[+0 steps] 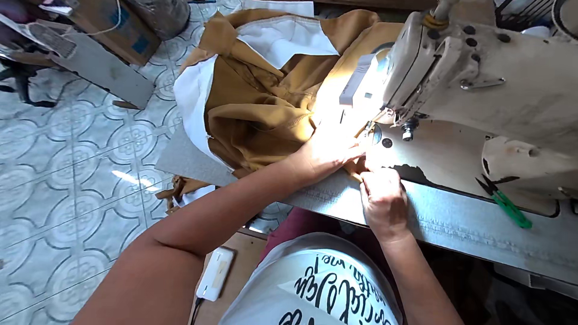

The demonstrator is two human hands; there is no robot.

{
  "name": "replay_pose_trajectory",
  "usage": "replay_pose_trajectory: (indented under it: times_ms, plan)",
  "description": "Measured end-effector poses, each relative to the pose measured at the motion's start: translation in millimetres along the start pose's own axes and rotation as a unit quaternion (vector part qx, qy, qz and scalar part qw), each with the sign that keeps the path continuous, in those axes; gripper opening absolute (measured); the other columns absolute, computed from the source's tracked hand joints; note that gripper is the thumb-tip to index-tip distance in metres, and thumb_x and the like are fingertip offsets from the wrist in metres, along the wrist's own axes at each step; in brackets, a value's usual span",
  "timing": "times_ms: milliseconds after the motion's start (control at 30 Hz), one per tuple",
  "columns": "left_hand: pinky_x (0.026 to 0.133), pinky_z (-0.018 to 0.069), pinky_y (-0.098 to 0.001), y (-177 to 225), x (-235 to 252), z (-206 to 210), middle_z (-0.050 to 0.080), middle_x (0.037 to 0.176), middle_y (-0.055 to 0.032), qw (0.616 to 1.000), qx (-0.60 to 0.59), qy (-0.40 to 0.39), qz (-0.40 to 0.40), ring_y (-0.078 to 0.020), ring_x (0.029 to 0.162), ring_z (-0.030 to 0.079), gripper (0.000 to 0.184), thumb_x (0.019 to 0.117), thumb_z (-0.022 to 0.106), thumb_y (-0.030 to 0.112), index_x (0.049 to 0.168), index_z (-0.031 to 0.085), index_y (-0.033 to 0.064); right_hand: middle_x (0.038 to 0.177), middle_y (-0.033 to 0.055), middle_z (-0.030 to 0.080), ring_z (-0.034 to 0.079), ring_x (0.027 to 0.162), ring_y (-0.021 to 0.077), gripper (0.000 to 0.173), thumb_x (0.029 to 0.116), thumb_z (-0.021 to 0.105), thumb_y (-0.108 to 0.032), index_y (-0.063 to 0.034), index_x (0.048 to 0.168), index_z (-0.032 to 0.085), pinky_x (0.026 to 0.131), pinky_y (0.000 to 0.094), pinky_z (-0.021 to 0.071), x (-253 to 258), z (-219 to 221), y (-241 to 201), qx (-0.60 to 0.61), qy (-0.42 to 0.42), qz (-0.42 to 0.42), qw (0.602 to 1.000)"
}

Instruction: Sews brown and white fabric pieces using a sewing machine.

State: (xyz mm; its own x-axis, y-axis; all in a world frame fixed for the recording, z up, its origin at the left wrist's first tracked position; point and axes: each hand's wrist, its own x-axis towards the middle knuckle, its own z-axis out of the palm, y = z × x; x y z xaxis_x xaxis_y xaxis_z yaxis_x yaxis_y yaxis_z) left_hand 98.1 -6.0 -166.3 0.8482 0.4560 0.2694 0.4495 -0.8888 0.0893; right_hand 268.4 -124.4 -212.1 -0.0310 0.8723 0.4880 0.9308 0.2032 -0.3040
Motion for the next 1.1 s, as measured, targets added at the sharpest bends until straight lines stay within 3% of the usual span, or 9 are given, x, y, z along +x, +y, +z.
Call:
replay_pose_trajectory:
  times_ms: [100,333,400,467,567,700,1100]
  plan:
    - [0.099,0.0456,-0.0557,-1.1,0.1,6.4,0.069,0.122,-0.0050,1.000,-0.011,-0.003,-0.005,-0.0283,0.118,0.062,0.036,0.1015,0.050,0.005,0.126,0.072,0.0214,0.115,0.0088,0.075,0.070,0.104,0.0303,0.014,0.0935,0.065,-0.008,-0.0086,0.094,0.079,0.082,0.0445,0.0568,0.9,-0.3,-0.7,-0.016,0.004,-0.009,1.000]
    - [0.101,0.0430,-0.0585,-5.6,3.3,11.6,0.070,0.120,-0.0069,0.999,-0.016,0.034,0.002,-0.0301,0.119,0.061,0.032,0.1026,0.050,0.007,0.121,0.074,0.0191,0.106,0.0125,0.076,0.071,0.103,0.0335,0.014,0.0923,0.066,-0.008,-0.0075,0.096,0.079,0.084,0.0473,0.0570,6.1,0.5,2.0,-0.026,0.004,-0.002,1.000]
    - [0.103,0.0423,-0.0582,-9.4,8.1,12.3,0.070,0.121,-0.0071,0.999,-0.018,0.036,-0.003,-0.0303,0.121,0.061,0.032,0.1029,0.049,0.008,0.121,0.074,0.0189,0.110,0.0154,0.075,0.070,0.107,0.0360,0.014,0.0911,0.066,-0.005,-0.0052,0.098,0.078,0.086,0.0494,0.0575,13.4,1.5,4.4,-0.018,0.009,0.003,1.000]
    - [0.106,0.0400,-0.0599,-13.8,12.5,11.6,0.070,0.124,-0.0081,0.999,-0.010,0.038,0.005,-0.0321,0.127,0.058,0.032,0.1032,0.049,0.008,0.121,0.074,0.0176,0.114,0.0162,0.074,0.069,0.109,0.0360,0.018,0.0912,0.067,-0.005,-0.0051,0.105,0.078,0.087,0.0498,0.0574,20.3,3.0,7.1,-0.007,0.011,0.009,1.000]
    - [0.106,0.0391,-0.0601,-21.5,13.4,6.0,0.066,0.136,-0.0059,0.998,0.000,0.023,0.051,-0.0318,0.134,0.055,0.031,0.1006,0.051,0.003,0.116,0.075,0.0156,0.116,0.0132,0.074,0.068,0.113,0.0341,0.018,0.0916,0.067,-0.007,-0.0065,0.106,0.078,0.089,0.0485,0.0566,22.6,3.6,10.4,-0.008,0.006,0.006,1.000]
    - [0.098,0.0426,-0.0597,-25.4,7.1,6.1,0.068,0.132,-0.0019,0.998,0.023,-0.010,0.054,-0.0287,0.122,0.062,0.032,0.1005,0.051,0.003,0.118,0.073,0.0183,0.109,0.0136,0.075,0.068,0.110,0.0350,0.016,0.0933,0.066,-0.008,-0.0062,0.101,0.079,0.086,0.0472,0.0556,14.1,9.0,12.5,-0.021,0.025,-0.001,0.999]
    - [0.103,0.0411,-0.0585,-26.8,7.8,10.8,0.069,0.131,-0.0004,0.999,-0.001,0.010,0.043,-0.0267,0.124,0.062,0.032,0.1018,0.050,0.004,0.116,0.074,0.0195,0.108,0.0138,0.076,0.069,0.110,0.0336,0.015,0.0939,0.066,-0.008,-0.0068,0.101,0.079,0.090,0.0459,0.0554,14.7,8.6,12.3,-0.020,0.039,0.003,0.999]
